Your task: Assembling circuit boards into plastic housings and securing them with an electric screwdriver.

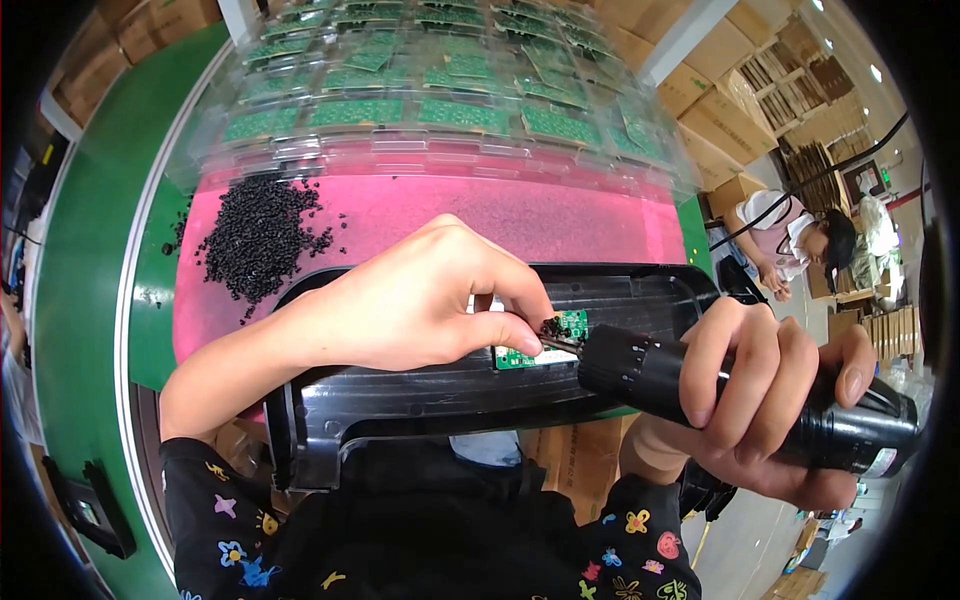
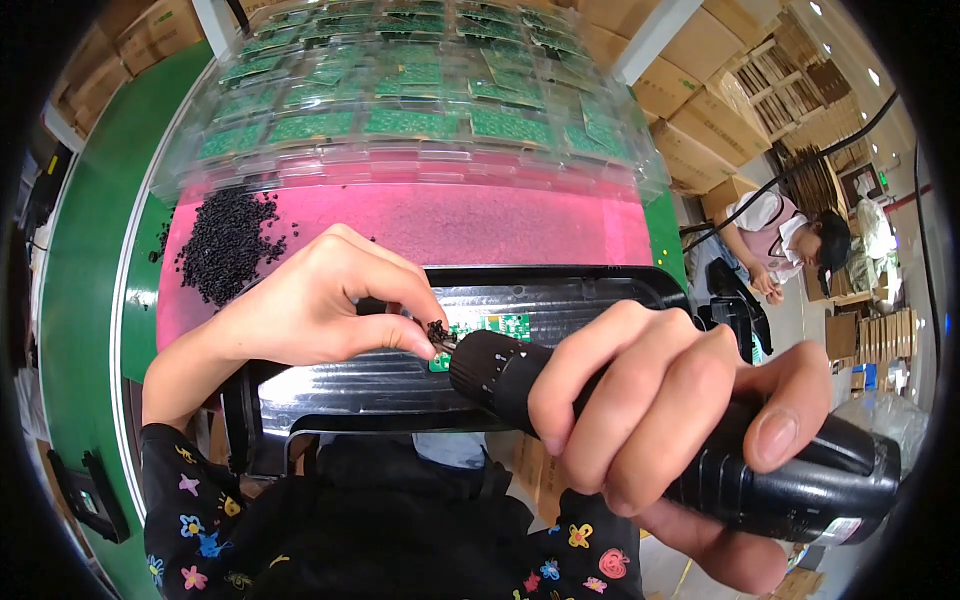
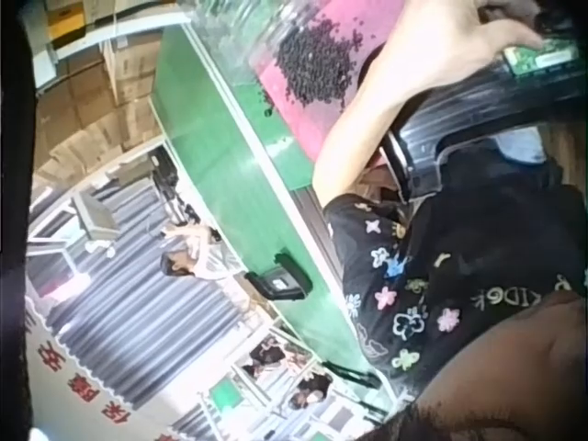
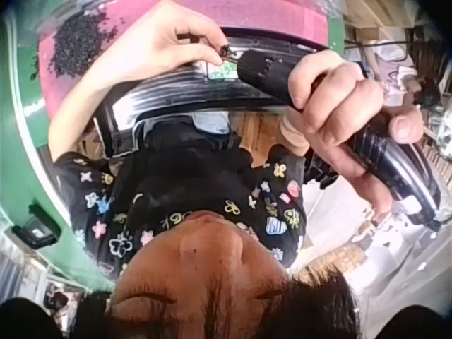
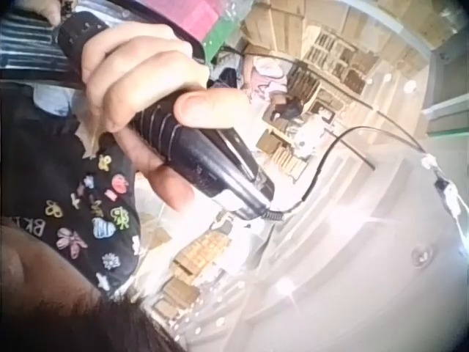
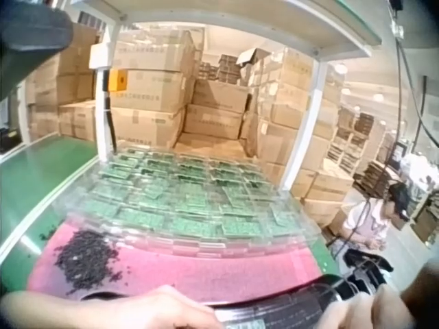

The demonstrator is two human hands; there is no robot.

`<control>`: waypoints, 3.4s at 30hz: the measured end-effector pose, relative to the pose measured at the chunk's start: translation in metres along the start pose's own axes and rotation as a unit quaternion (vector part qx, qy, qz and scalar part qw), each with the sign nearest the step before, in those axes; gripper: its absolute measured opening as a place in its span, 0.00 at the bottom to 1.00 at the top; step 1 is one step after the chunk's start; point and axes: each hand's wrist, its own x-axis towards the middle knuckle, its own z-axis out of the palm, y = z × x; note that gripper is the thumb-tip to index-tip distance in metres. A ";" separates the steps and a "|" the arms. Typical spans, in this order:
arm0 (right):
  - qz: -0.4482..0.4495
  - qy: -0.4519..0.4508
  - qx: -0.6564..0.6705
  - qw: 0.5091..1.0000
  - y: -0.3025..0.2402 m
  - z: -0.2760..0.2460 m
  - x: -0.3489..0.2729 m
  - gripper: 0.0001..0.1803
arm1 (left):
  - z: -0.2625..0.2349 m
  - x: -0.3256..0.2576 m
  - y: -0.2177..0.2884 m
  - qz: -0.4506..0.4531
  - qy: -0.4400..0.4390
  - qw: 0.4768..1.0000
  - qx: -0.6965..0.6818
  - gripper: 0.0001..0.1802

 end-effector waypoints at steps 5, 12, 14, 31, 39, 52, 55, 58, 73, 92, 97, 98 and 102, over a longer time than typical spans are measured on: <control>0.040 -0.046 -0.024 0.998 0.002 -0.011 0.000 0.28 | 0.004 0.002 -0.011 0.129 0.085 0.985 0.078 0.12; 0.070 -0.064 -0.040 0.995 0.004 -0.024 -0.003 0.31 | 0.005 0.004 -0.006 0.143 0.077 0.969 0.185 0.10; 0.067 -0.051 -0.036 0.996 0.002 -0.026 -0.004 0.31 | 0.007 0.004 -0.005 0.150 0.094 0.967 0.184 0.10; 0.198 0.042 -0.182 0.962 0.013 -0.076 -0.026 0.36 | 0.007 -0.002 -0.015 -0.006 -0.164 0.951 0.261 0.10; 0.223 0.038 -0.177 0.958 0.017 -0.077 -0.021 0.36 | 0.012 -0.006 -0.017 -0.068 -0.155 0.962 0.216 0.09; 0.249 0.044 -0.220 0.942 0.027 -0.073 -0.024 0.37 | 0.012 -0.010 -0.011 -0.112 -0.163 0.952 0.232 0.12; 0.244 0.042 -0.226 0.942 0.021 -0.068 -0.024 0.39 | 0.013 -0.010 -0.011 -0.098 -0.155 0.955 0.234 0.11; 0.190 0.034 -0.237 0.952 0.022 -0.059 -0.032 0.37 | 0.015 -0.009 -0.021 -0.049 -0.132 0.960 0.243 0.08; 0.069 -0.031 -0.067 0.995 0.006 -0.017 -0.017 0.27 | 0.017 -0.005 -0.018 0.069 -0.033 0.983 0.169 0.08; 0.095 -0.031 -0.055 0.993 0.000 -0.013 -0.010 0.26 | 0.020 -0.006 -0.016 0.064 0.000 0.989 0.135 0.09; 0.082 -0.029 -0.053 0.995 -0.002 -0.016 -0.013 0.26 | 0.019 -0.006 -0.014 0.071 0.009 0.989 0.126 0.09; 0.065 -0.023 -0.055 0.996 -0.003 -0.019 -0.015 0.26 | 0.019 -0.006 -0.014 0.071 0.010 0.990 0.126 0.09; 0.071 -0.036 -0.023 0.997 0.001 -0.016 -0.011 0.25 | 0.021 -0.006 -0.023 0.080 0.000 0.992 0.101 0.08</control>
